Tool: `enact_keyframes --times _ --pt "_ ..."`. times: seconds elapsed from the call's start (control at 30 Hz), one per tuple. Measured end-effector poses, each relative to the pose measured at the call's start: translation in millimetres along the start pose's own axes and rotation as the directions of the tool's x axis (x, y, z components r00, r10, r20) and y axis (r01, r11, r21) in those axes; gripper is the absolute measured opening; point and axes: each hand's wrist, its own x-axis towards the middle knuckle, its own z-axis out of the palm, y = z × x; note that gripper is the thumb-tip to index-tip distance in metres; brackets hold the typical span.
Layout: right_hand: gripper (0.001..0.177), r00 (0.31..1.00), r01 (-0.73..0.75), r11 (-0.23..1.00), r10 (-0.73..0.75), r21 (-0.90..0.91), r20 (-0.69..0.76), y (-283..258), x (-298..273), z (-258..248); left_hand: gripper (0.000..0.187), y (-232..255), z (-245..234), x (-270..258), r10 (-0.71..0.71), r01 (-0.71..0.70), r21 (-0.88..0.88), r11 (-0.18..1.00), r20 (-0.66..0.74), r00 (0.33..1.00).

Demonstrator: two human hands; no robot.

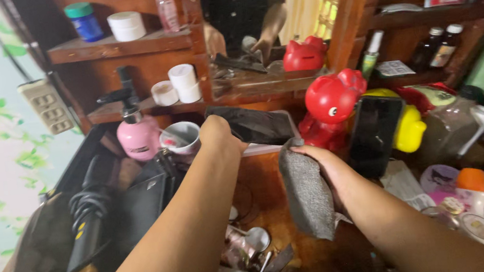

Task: The person wipes a cluttered wooden vanity surface and its shelves with a gray cloth. They handle and wipe multiple items including a plastic container, a black pouch, a pink bottle, a mug, a hair curler, and small jars, then place them back on the vanity or shelves.

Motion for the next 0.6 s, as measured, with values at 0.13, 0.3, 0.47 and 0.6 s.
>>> enact_keyframes --times 0.13,0.3,0.47,0.6 --pt "0.038 1.0 0.013 0.999 -0.013 0.041 -0.006 -5 -9 -9 0.046 -8 2 78 0.073 -0.071 0.055 0.996 -0.038 0.997" --pt "0.037 0.997 0.043 0.993 -0.036 0.113 -0.061 -10 -13 -19 0.051 -25 15 34 0.225 -0.207 0.286 0.936 -0.031 0.974" --pt "0.053 0.8 0.53 0.82 -0.568 -0.216 -0.194 -5 3 -30 0.055 -25 32 -80 0.561 -0.318 0.612 0.724 -0.254 0.788" --pt "0.064 0.626 0.221 0.213 -0.779 -0.952 -0.029 1 0 -9 0.046 -29 14 -135 0.591 -0.459 0.625 0.631 -0.004 0.807"
